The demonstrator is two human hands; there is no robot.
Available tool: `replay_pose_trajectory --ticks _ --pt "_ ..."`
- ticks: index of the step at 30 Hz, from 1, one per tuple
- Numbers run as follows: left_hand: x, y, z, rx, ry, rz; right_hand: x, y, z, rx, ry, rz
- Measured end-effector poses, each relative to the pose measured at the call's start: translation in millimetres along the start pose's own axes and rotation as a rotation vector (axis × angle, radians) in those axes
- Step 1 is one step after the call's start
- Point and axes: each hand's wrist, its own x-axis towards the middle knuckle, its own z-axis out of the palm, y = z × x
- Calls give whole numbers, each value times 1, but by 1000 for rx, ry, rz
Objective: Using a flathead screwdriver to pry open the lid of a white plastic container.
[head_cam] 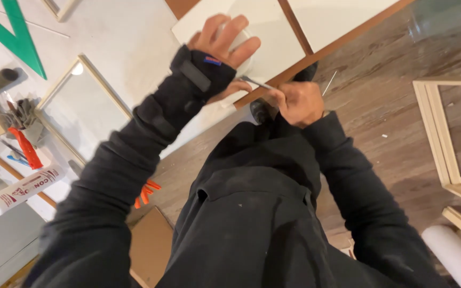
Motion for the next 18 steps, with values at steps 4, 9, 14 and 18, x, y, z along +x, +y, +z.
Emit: replay_pose_trajectory --ticks 4,9,14,18 --pt "7 -2 -1 25 11 62 3 3 -8 -26 -19 -29" --pt "3 -2 11 0 95 56 -3 -1 7 110 13 -10" --pt "2 4 9 -43 163 21 -13 -6 40 219 67 58" --pt "5 4 7 -49 169 -10 -10 -14 53 458 78 272"
